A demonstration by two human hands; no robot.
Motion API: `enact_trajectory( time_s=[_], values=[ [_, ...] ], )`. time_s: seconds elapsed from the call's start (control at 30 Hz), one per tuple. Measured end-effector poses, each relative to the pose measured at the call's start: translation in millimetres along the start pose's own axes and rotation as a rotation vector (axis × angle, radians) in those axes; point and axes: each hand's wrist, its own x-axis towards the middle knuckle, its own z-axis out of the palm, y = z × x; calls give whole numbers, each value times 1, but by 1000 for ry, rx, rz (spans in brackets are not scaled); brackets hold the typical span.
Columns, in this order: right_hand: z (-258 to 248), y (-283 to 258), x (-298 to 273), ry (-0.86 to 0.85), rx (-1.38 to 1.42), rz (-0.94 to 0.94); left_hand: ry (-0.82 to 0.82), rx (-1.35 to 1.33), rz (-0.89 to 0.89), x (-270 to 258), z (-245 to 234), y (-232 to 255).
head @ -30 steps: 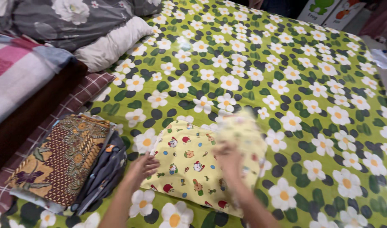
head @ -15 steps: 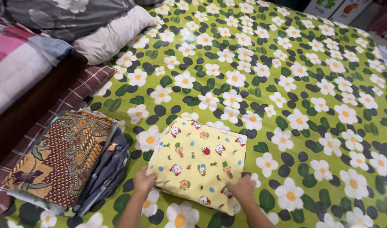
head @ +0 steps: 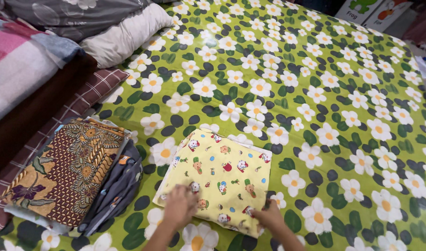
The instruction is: The person folds several pieces of clothing on a bed, including a checkered towel, a light blue cloth, a brown patterned cloth, and a yellow patterned cloth. Then the person picks up scattered toys from the floor and places them into a white tray.
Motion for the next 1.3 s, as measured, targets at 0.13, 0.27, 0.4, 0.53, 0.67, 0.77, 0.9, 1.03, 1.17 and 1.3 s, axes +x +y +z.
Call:
enact_trajectory(
  time_s=[0.13,0.27,0.4,0.53,0.67,0.77,0.9,1.03,1.17,1.3],
  values=[
    [-4,-76,-30,-135,113,-54,-223,36,35,-15,2,7],
    [42,-157,-41,-151,116,-252,-171,110,220,-38,1,3],
    [147,-203,-42,-249,-2,-367,-283,22,141,-54,11,-3],
    [216,-192,-24,-448,-101,-325,-92,-258,85,-69,41,-19],
    [200,-143,6,388,-515,-527,138,-641,13,-66,71,-35],
    [182,-117,12,77,-255,-68,410,-893,-653,-45,76,-32],
    [188,-128,-4,-402,486,163,262,-1164,-929,-14,35,-37],
    [191,-205,-30,-569,738,67,394,-1943,-674,14,-38,-28],
    [193,-290,-95,-654,712,-131,730,-1644,-431,6,-122,-29],
    [217,-355,-169,-712,793,-303,842,-1542,-280,-25,-205,-49]
  ],
)
